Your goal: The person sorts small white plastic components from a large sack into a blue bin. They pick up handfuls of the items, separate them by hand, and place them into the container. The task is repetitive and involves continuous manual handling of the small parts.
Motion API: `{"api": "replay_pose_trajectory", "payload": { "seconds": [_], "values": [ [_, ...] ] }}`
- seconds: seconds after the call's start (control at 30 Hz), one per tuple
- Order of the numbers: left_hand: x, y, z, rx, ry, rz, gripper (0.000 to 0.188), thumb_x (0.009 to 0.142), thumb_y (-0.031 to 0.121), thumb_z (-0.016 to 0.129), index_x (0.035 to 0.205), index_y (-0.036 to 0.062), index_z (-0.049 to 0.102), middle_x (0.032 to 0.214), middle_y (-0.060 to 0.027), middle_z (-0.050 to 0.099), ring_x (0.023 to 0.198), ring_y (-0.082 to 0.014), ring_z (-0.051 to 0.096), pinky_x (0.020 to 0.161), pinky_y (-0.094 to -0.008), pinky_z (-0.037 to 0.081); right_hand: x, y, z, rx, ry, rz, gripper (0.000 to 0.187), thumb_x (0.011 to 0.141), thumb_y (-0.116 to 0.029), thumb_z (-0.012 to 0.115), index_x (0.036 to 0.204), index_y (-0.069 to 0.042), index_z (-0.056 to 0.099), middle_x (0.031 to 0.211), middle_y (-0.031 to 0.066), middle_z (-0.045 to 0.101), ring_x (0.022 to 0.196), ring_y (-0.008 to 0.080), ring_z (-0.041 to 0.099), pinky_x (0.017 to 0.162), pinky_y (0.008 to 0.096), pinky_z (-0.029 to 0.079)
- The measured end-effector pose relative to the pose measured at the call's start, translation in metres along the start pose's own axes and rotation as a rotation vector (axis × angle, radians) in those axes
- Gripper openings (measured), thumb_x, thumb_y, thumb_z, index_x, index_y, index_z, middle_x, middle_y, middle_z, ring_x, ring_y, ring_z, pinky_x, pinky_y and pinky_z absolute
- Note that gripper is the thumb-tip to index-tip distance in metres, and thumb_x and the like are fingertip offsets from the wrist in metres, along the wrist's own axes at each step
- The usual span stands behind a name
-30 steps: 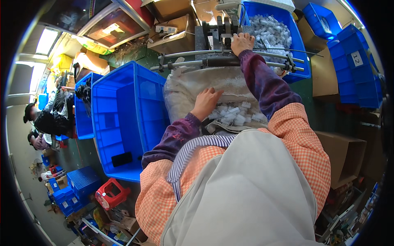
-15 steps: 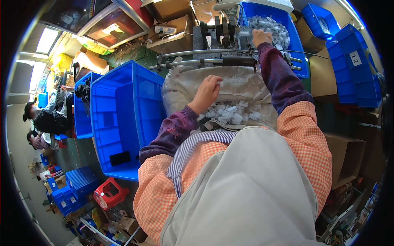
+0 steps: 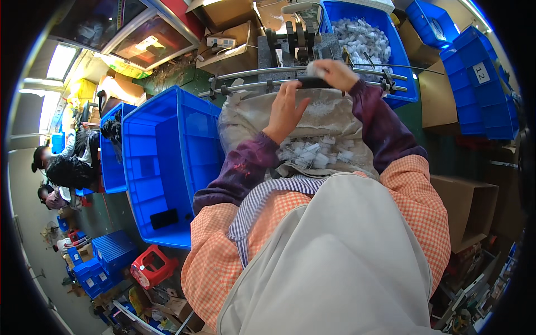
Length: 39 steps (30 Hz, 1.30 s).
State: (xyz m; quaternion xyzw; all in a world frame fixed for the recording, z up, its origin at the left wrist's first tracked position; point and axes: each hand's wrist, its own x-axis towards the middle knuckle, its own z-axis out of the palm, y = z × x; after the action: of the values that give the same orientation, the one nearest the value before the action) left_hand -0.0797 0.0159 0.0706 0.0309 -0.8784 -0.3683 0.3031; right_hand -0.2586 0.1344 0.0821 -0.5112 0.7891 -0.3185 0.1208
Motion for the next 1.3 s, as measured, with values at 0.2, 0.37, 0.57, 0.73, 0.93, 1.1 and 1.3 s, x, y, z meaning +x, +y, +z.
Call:
{"api": "replay_pose_trajectory", "payload": {
  "seconds": [0.2, 0.37, 0.57, 0.73, 0.93, 1.1, 1.3],
  "values": [
    [-0.080, -0.023, -0.002, 0.484, -0.816, -0.244, 0.027, 0.073, 0.019, 0.064, 0.093, 0.0026, 0.056, 0.099, -0.0181, 0.054, 0.091, -0.0318, 0.057, 0.074, -0.0403, 0.047, 0.046, 0.076, 0.021, -0.606, 0.456, 0.231, 0.013, 0.081, -0.023, 0.052, 0.085, -0.016, 0.061, 0.091, 0.0039, 0.060, 0.095, 0.0243, 0.053, 0.078, 0.0404, 0.038],
    [-0.117, -0.037, 0.002, 0.476, -0.789, -0.249, 0.028, 0.073, 0.018, 0.063, 0.095, 0.0024, 0.055, 0.099, -0.0179, 0.053, 0.085, -0.0353, 0.058, 0.072, -0.0415, 0.048, 0.063, 0.083, 0.033, -0.684, 0.346, 0.313, 0.016, 0.080, -0.024, 0.052, 0.092, -0.018, 0.061, 0.096, 0.0003, 0.061, 0.102, 0.0223, 0.048, 0.083, 0.0401, 0.034],
    [-0.126, -0.056, 0.007, 0.404, -0.814, -0.231, 0.025, 0.075, 0.017, 0.061, 0.095, 0.0036, 0.054, 0.094, -0.0180, 0.055, 0.088, -0.0341, 0.057, 0.075, -0.0424, 0.046, 0.068, 0.090, 0.038, -0.678, 0.356, 0.312, 0.018, 0.079, -0.023, 0.052, 0.094, -0.017, 0.059, 0.098, 0.0011, 0.061, 0.102, 0.0230, 0.048, 0.085, 0.0407, 0.031],
    [-0.134, -0.062, 0.011, 0.375, -0.726, -0.195, 0.024, 0.077, 0.015, 0.058, 0.097, 0.0051, 0.051, 0.093, -0.0178, 0.057, 0.090, -0.0349, 0.055, 0.077, -0.0421, 0.045, 0.066, 0.090, 0.034, -0.590, 0.332, 0.308, 0.021, 0.080, -0.024, 0.050, 0.097, -0.020, 0.061, 0.101, -0.0011, 0.061, 0.105, 0.0223, 0.047, 0.087, 0.0399, 0.030],
    [-0.134, -0.074, 0.017, 0.357, -0.865, -0.285, 0.023, 0.078, 0.012, 0.055, 0.099, 0.0063, 0.050, 0.096, -0.0163, 0.058, 0.094, -0.0364, 0.052, 0.082, -0.0429, 0.042, 0.066, 0.076, 0.022, -0.585, 0.255, 0.506, 0.023, 0.082, -0.027, 0.049, 0.099, -0.023, 0.065, 0.107, -0.0036, 0.060, 0.108, 0.0199, 0.046, 0.091, 0.0425, 0.025],
    [-0.125, -0.062, 0.008, 0.244, -0.800, -0.302, 0.028, 0.077, 0.008, 0.054, 0.105, 0.0064, 0.049, 0.102, -0.0177, 0.055, 0.097, -0.0366, 0.052, 0.085, -0.0417, 0.041, 0.044, 0.067, 0.020, -0.657, 0.315, 0.537, 0.026, 0.082, -0.033, 0.050, 0.096, -0.019, 0.066, 0.109, 0.0024, 0.055, 0.113, 0.0232, 0.037, 0.095, 0.0456, 0.021],
    [-0.120, -0.061, 0.009, 0.239, -0.805, -0.333, 0.030, 0.073, 0.003, 0.051, 0.103, 0.0046, 0.054, 0.099, -0.0206, 0.054, 0.096, -0.0370, 0.053, 0.083, -0.0423, 0.042, 0.053, 0.061, 0.035, -0.614, 0.325, 0.525, 0.033, 0.080, -0.035, 0.050, 0.099, -0.011, 0.063, 0.109, 0.0083, 0.052, 0.113, 0.0281, 0.035, 0.095, 0.0458, 0.021]
  ]
}}
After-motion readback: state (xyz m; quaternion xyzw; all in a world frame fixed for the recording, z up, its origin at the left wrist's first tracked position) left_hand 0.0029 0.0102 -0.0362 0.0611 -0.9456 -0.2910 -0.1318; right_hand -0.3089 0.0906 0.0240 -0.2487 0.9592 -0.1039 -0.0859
